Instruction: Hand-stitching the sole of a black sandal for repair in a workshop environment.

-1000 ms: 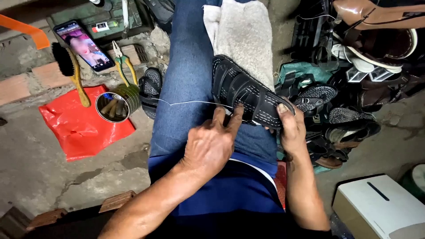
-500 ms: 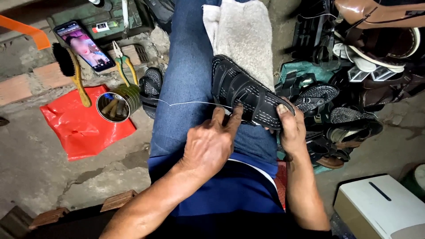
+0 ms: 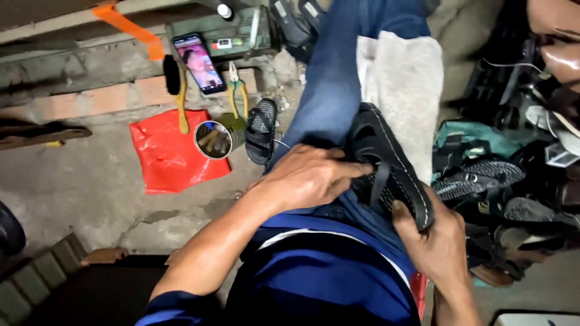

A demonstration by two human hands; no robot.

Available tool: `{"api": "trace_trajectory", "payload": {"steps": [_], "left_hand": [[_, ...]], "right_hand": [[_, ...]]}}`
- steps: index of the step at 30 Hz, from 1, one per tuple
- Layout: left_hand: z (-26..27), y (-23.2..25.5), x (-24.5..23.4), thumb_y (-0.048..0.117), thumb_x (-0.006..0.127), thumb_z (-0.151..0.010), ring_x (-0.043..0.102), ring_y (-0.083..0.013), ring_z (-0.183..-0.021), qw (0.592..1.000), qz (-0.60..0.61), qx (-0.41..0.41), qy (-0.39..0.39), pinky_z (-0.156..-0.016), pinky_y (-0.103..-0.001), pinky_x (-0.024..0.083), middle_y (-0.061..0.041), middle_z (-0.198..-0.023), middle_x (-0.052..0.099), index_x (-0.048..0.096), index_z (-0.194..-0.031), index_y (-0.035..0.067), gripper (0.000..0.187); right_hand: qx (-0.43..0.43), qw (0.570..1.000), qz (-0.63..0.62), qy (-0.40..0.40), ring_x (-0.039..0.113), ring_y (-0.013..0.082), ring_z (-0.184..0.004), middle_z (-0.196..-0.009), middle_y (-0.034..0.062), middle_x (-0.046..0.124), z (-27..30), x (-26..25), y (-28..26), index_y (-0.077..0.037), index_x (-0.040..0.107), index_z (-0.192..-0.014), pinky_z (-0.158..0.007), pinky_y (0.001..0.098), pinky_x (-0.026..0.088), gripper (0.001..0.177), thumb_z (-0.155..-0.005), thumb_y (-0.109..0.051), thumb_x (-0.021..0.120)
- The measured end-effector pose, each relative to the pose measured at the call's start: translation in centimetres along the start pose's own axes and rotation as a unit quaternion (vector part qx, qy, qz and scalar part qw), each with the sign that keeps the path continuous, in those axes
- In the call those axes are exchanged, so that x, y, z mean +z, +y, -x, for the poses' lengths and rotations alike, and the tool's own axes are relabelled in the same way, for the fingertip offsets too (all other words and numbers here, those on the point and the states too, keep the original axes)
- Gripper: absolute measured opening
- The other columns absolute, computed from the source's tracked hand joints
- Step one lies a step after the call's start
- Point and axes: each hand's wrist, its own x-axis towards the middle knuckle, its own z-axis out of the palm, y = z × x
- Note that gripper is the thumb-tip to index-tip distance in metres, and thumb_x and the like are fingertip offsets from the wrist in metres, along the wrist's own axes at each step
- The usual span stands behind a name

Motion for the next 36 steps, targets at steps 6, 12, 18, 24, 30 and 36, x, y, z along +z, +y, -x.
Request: {"api": "trace_trajectory", "payload": {"steps": [6,12,18,24,30,36], "left_hand": [[-1.8,1.0,0.1,0.020,0.052,-0.099,0.063,-0.0374,-0.128,0.995,0.042,-0.045,-0.078,-0.083,-0.066,0.052,-0.014,-0.098,0.080,0.068,-0.130,0.025,0.036],[-2.6,0.7,0.9,0.027,0.051,-0.096,0.068,-0.0353,-0.114,0.995,0.048,-0.060,-0.066,-0.087,-0.060,0.050,-0.010,-0.092,0.078,0.069,-0.113,0.029,0.025],[-0.5,-1.1,2.1,0.025,0.049,-0.100,0.060,-0.0371,-0.132,0.997,0.066,-0.039,-0.015,-0.089,-0.061,0.049,-0.007,-0.108,0.078,0.067,-0.120,0.026,0.027],[2.5,0.1,4.2,0.027,0.053,-0.100,0.067,-0.0439,-0.070,0.992,0.011,0.010,0.125,-0.052,-0.062,0.047,-0.010,-0.088,0.066,0.065,-0.117,0.020,0.022],[5.6,2.8,4.7,0.030,0.050,-0.102,0.068,-0.0451,-0.072,0.988,0.037,0.019,0.147,-0.061,-0.062,0.048,-0.011,-0.097,0.066,0.063,-0.123,0.020,0.027],[7.5,3.7,4.8,0.030,0.053,-0.102,0.066,-0.0434,-0.068,0.979,0.031,0.066,0.193,-0.054,-0.061,0.048,-0.009,-0.087,0.061,0.062,-0.118,0.019,0.022]], "right_hand": [[-0.036,0.998,0.040,0.038,0.057,0.0276,-0.048,-0.060,0.0111,0.060,-0.2,0.3,-0.1,-0.007,0.069,-0.122,-0.054,0.0415,0.045,0.040,-0.091,-0.031,0.063],[-0.054,0.992,0.100,0.054,0.067,0.0429,-0.067,-0.069,0.0172,0.068,-0.6,0.8,-0.2,-0.007,0.069,-0.121,-0.059,0.0481,0.049,0.042,-0.091,-0.036,0.065],[-0.012,0.991,0.128,0.027,0.072,0.0432,-0.084,-0.086,0.0147,0.077,-0.3,1.6,-1.5,-0.012,0.065,-0.125,-0.071,0.0506,0.054,0.054,-0.086,-0.049,0.065],[-0.031,0.991,0.105,0.074,0.070,0.0443,-0.083,-0.080,0.0164,0.074,2.9,3.0,-2.3,-0.012,0.064,-0.129,-0.071,0.0492,0.051,0.049,-0.090,-0.041,0.061],[-0.018,0.986,0.103,0.133,0.072,0.0345,-0.100,-0.100,0.0087,0.078,8.0,3.5,-3.6,-0.018,0.058,-0.146,-0.084,0.0430,0.053,0.064,-0.086,-0.041,0.065],[-0.001,0.985,0.090,0.150,0.074,0.0267,-0.094,-0.100,0.0068,0.078,11.1,4.0,-5.0,-0.016,0.055,-0.148,-0.086,0.0381,0.053,0.068,-0.085,-0.039,0.068]]}}
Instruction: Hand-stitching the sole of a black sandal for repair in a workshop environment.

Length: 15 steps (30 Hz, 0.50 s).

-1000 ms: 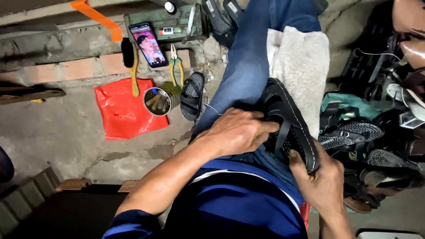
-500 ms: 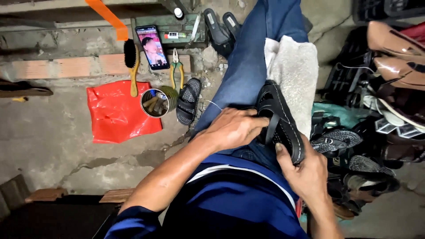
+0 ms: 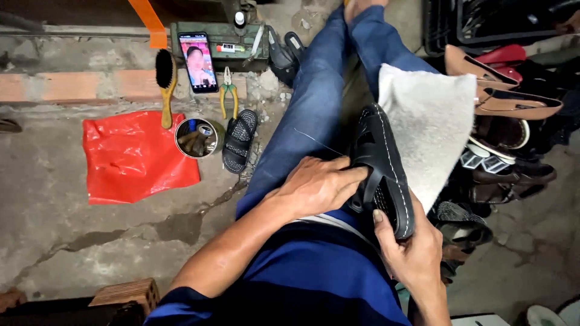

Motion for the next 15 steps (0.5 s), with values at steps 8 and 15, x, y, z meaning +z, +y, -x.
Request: {"api": "trace_trajectory", "payload": {"steps": [8,15], "left_hand": [[-0.1,1.4,0.4,0.028,0.055,-0.100,0.065,-0.0423,-0.065,0.999,0.003,0.030,0.036,-0.049,-0.060,0.047,-0.007,-0.086,0.058,0.062,-0.115,0.020,0.018],[-0.1,2.2,1.3,0.024,0.057,-0.100,0.064,-0.0371,-0.063,0.997,-0.005,0.044,0.056,-0.047,-0.054,0.047,-0.006,-0.084,0.056,0.063,-0.114,0.018,0.016]], "right_hand": [[0.010,0.999,0.004,0.035,0.073,0.0263,-0.098,-0.106,0.0082,0.077,1.9,-1.5,-0.4,-0.014,0.054,-0.149,-0.085,0.0382,0.052,0.069,-0.086,-0.039,0.067],[-0.033,0.998,-0.026,0.049,0.072,0.0270,-0.101,-0.113,0.0116,0.075,2.0,-1.3,1.4,-0.008,0.054,-0.148,-0.086,0.0383,0.053,0.067,-0.087,-0.033,0.069]]}}
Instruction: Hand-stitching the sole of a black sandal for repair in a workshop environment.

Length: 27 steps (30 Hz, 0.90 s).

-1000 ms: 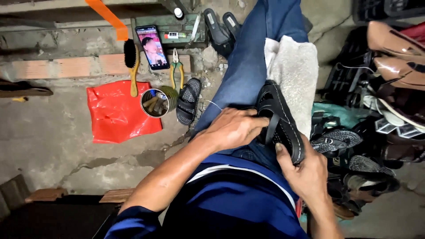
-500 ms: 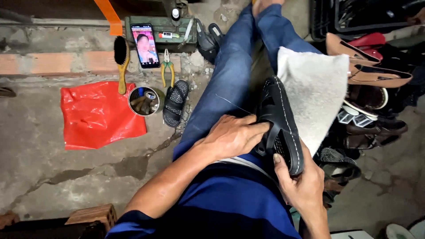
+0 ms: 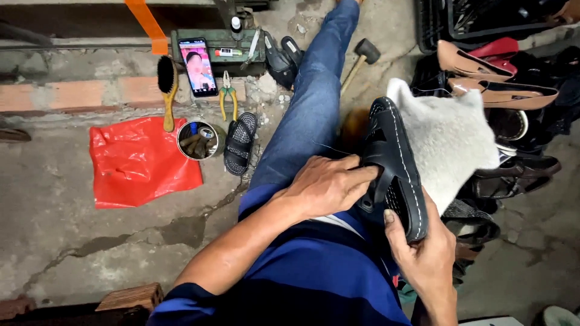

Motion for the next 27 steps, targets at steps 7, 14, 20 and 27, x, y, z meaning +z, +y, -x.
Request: {"api": "trace_trajectory", "payload": {"steps": [7,14,20,27], "left_hand": [[-0.4,0.9,1.6,0.020,0.057,-0.101,0.060,-0.0323,-0.060,1.000,-0.023,0.007,-0.007,-0.041,-0.050,0.044,-0.005,-0.078,0.052,0.063,-0.111,0.015,0.012],[-0.3,2.9,2.3,0.018,0.060,-0.101,0.061,-0.0280,-0.061,0.995,-0.087,0.027,0.032,-0.041,-0.045,0.046,-0.003,-0.083,0.057,0.064,-0.125,0.016,0.024],[-1.4,3.9,2.2,0.023,0.060,-0.101,0.067,-0.0303,-0.071,0.993,-0.117,0.007,0.002,-0.047,-0.049,0.051,-0.003,-0.089,0.059,0.062,-0.124,0.019,0.024],[-3.2,3.6,1.7,0.029,0.057,-0.101,0.066,-0.0323,-0.067,0.992,-0.123,-0.015,-0.036,-0.047,-0.050,0.051,-0.003,-0.090,0.061,0.064,-0.130,0.021,0.031]], "right_hand": [[0.020,0.999,-0.037,-0.009,0.073,0.0242,-0.094,-0.102,0.0096,0.077,-0.6,0.1,3.0,-0.011,0.056,-0.147,-0.086,0.0363,0.052,0.066,-0.087,-0.032,0.070],[-0.034,0.995,-0.096,-0.007,0.071,0.0289,-0.106,-0.117,0.0142,0.074,-0.9,-0.9,5.0,-0.004,0.057,-0.145,-0.092,0.0382,0.051,0.063,-0.088,-0.028,0.069],[-0.052,0.993,-0.108,-0.009,0.070,0.0332,-0.106,-0.116,0.0155,0.074,-1.8,-1.4,6.0,-0.002,0.058,-0.142,-0.091,0.0412,0.051,0.059,-0.088,-0.024,0.068],[-0.041,0.992,-0.117,-0.008,0.072,0.0285,-0.101,-0.112,0.0140,0.074,-2.7,-1.7,5.7,-0.001,0.058,-0.142,-0.089,0.0388,0.052,0.057,-0.090,-0.023,0.068]]}}
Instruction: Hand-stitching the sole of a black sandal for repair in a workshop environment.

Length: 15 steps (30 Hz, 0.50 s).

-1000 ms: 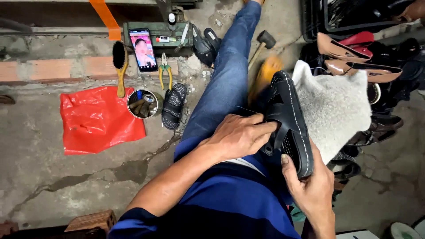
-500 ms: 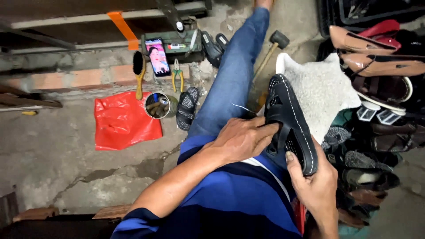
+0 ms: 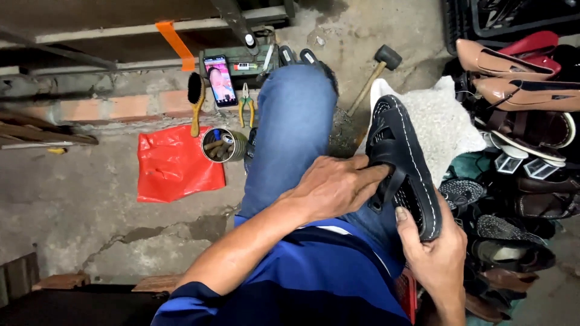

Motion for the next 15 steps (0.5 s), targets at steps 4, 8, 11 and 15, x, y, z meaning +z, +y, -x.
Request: {"api": "trace_trajectory", "payload": {"steps": [4,8,11,15], "left_hand": [[0.2,-1.5,-0.9,0.026,0.057,-0.101,0.066,-0.0323,-0.069,1.000,0.026,-0.010,0.012,-0.048,-0.049,0.050,-0.004,-0.087,0.062,0.065,-0.126,0.019,0.027],[-0.3,-4.5,-2.4,0.030,0.052,-0.101,0.068,-0.0336,-0.074,0.996,0.063,-0.056,-0.040,-0.055,-0.052,0.052,-0.003,-0.089,0.064,0.065,-0.120,0.023,0.024],[-0.7,-6.9,-3.6,0.032,0.050,-0.101,0.068,-0.0354,-0.076,0.991,0.085,-0.074,-0.077,-0.058,-0.053,0.049,-0.004,-0.089,0.066,0.065,-0.109,0.021,0.020],[-1.5,-9.5,-4.1,0.029,0.050,-0.101,0.064,-0.0404,-0.069,0.982,0.143,-0.089,-0.089,-0.058,-0.053,0.044,-0.005,-0.079,0.064,0.062,-0.090,0.018,0.019]], "right_hand": [[-0.006,1.000,0.014,-0.014,0.071,0.0288,-0.103,-0.114,0.0139,0.074,-1.2,0.6,-1.4,-0.002,0.060,-0.139,-0.091,0.0383,0.051,0.055,-0.089,-0.025,0.069],[-0.003,0.996,0.065,-0.057,0.074,0.0311,-0.090,-0.100,0.0122,0.077,-3.5,2.0,-3.2,-0.007,0.063,-0.136,-0.079,0.0404,0.053,0.055,-0.088,-0.036,0.067],[0.019,0.991,0.102,-0.089,0.075,0.0327,-0.087,-0.093,0.0110,0.079,-5.3,3.2,-4.9,-0.011,0.066,-0.131,-0.074,0.0420,0.054,0.056,-0.086,-0.044,0.067],[0.009,0.984,0.147,-0.104,0.074,0.0310,-0.067,-0.072,0.0084,0.075,-7.4,4.2,-5.8,-0.012,0.067,-0.131,-0.065,0.0422,0.055,0.059,-0.084,-0.048,0.068]]}}
